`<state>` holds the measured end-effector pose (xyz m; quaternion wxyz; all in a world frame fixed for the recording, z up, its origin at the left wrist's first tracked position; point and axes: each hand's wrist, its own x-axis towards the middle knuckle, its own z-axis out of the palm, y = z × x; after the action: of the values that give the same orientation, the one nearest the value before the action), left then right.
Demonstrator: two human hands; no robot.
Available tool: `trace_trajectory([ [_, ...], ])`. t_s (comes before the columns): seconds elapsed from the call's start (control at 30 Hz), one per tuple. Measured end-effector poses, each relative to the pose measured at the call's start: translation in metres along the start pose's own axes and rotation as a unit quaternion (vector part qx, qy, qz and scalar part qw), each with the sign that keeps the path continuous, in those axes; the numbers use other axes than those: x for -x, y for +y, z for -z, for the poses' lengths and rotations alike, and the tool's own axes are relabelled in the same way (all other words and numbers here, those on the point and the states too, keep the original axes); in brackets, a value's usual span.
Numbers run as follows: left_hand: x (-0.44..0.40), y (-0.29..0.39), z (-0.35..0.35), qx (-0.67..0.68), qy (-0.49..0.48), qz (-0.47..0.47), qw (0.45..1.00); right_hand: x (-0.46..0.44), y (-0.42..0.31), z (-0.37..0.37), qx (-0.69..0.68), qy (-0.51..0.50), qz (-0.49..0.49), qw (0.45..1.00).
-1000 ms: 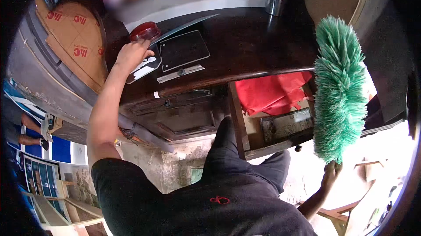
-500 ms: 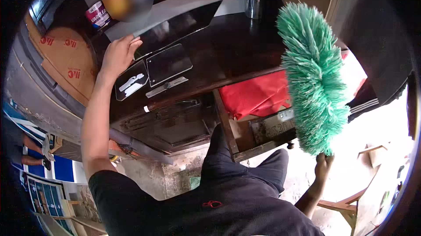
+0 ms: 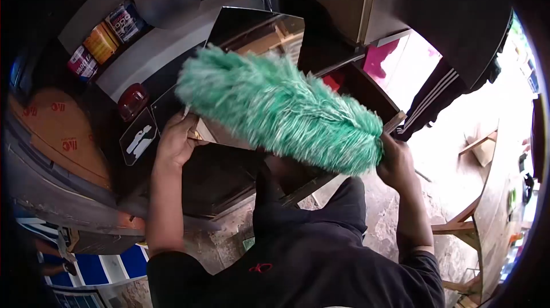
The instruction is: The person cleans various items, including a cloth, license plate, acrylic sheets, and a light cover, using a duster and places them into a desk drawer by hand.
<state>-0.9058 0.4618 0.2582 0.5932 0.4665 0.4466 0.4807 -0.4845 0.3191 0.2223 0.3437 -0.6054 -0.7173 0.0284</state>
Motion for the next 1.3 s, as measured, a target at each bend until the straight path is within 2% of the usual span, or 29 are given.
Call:
trace_trajectory([
  [0.07, -0.007, -0.016, 0.005, -0.004, -0.025, 0.006, 1.000, -0.013, -0.004, 0.012, 0.031, 0.009, -0.059, 0.998],
  [0.1, -0.005, -0.021, -0.003, 0.003, -0.004, 0.024, 1.000, -0.018, 0.000, 0.010, 0.048, 0.039, -0.063, 0.996],
  [0.17, 0.000, -0.029, -0.013, 0.009, 0.047, 0.071, 0.996, -0.020, -0.009, 0.015, 0.048, 0.018, -0.069, 0.996],
  [0.27, -0.012, -0.045, 0.005, 0.036, 0.020, 0.116, 0.992, -0.017, -0.021, 0.019, 0.072, -0.063, 0.069, 0.993],
  [0.37, -0.013, -0.050, 0.006, 0.035, 0.027, 0.131, 0.990, -0.029, -0.017, 0.014, 0.137, -0.088, 0.019, 0.986],
  [0.47, -0.008, -0.055, 0.002, 0.034, 0.041, 0.130, 0.990, -0.048, 0.011, 0.004, 0.150, -0.054, -0.034, 0.987],
  [0.57, -0.012, -0.058, 0.006, 0.045, 0.047, 0.128, 0.990, -0.050, 0.000, -0.001, 0.133, -0.057, 0.008, 0.989],
  [0.67, -0.013, -0.062, 0.017, 0.068, 0.025, 0.137, 0.988, -0.051, -0.007, 0.000, 0.116, -0.130, 0.041, 0.984],
  [0.7, -0.015, -0.063, 0.024, 0.088, -0.023, 0.150, 0.984, -0.051, -0.007, -0.001, 0.111, -0.160, 0.066, 0.979],
  [0.73, -0.016, -0.064, 0.028, 0.108, -0.070, 0.164, 0.978, -0.057, -0.012, 0.003, 0.138, -0.130, 0.049, 0.981],
  [0.77, -0.013, -0.066, 0.023, 0.130, 0.008, 0.152, 0.980, -0.065, -0.007, 0.003, 0.161, -0.123, 0.002, 0.979],
  [0.83, -0.001, -0.060, 0.005, 0.139, 0.045, 0.150, 0.978, -0.085, 0.003, 0.008, 0.181, -0.129, -0.086, 0.971],
  [0.87, 0.002, -0.057, 0.000, 0.148, 0.082, 0.143, 0.975, -0.085, 0.000, 0.011, 0.184, -0.128, -0.085, 0.971],
  [0.9, 0.001, -0.060, 0.000, 0.153, 0.081, 0.139, 0.975, -0.086, -0.005, 0.013, 0.178, -0.105, -0.024, 0.978],
  [0.93, 0.001, -0.066, 0.003, 0.185, 0.030, 0.128, 0.974, -0.088, -0.011, 0.015, 0.170, -0.083, 0.040, 0.981],
  [0.97, 0.004, -0.070, 0.004, 0.216, -0.020, 0.120, 0.969, -0.087, -0.025, 0.020, 0.160, -0.130, 0.042, 0.978],
  [1.03, 0.016, -0.073, -0.008, 0.263, -0.020, 0.067, 0.962, -0.078, -0.034, 0.018, 0.133, -0.147, 0.106, 0.974],
  [1.07, 0.012, -0.080, -0.012, 0.318, 0.016, 0.046, 0.947, -0.077, -0.034, 0.016, 0.158, -0.108, 0.188, 0.963],
  [1.1, 0.010, -0.084, -0.008, 0.322, 0.017, 0.045, 0.946, -0.080, -0.033, 0.018, 0.187, -0.130, 0.147, 0.963],
  [1.13, 0.012, -0.090, -0.003, 0.328, -0.021, 0.062, 0.942, -0.085, -0.031, 0.021, 0.215, -0.153, 0.105, 0.959],
  [1.17, 0.016, -0.095, 0.000, 0.336, -0.058, 0.080, 0.937, -0.092, -0.014, 0.017, 0.232, -0.139, 0.069, 0.960],
  [1.23, 0.021, -0.098, -0.003, 0.360, -0.059, 0.079, 0.928, -0.110, 0.001, 0.015, 0.276, -0.118, -0.016, 0.954],
  [1.3, 0.024, -0.100, -0.006, 0.371, -0.066, 0.067, 0.924, -0.105, -0.002, 0.018, 0.265, -0.096, 0.003, 0.960],
])
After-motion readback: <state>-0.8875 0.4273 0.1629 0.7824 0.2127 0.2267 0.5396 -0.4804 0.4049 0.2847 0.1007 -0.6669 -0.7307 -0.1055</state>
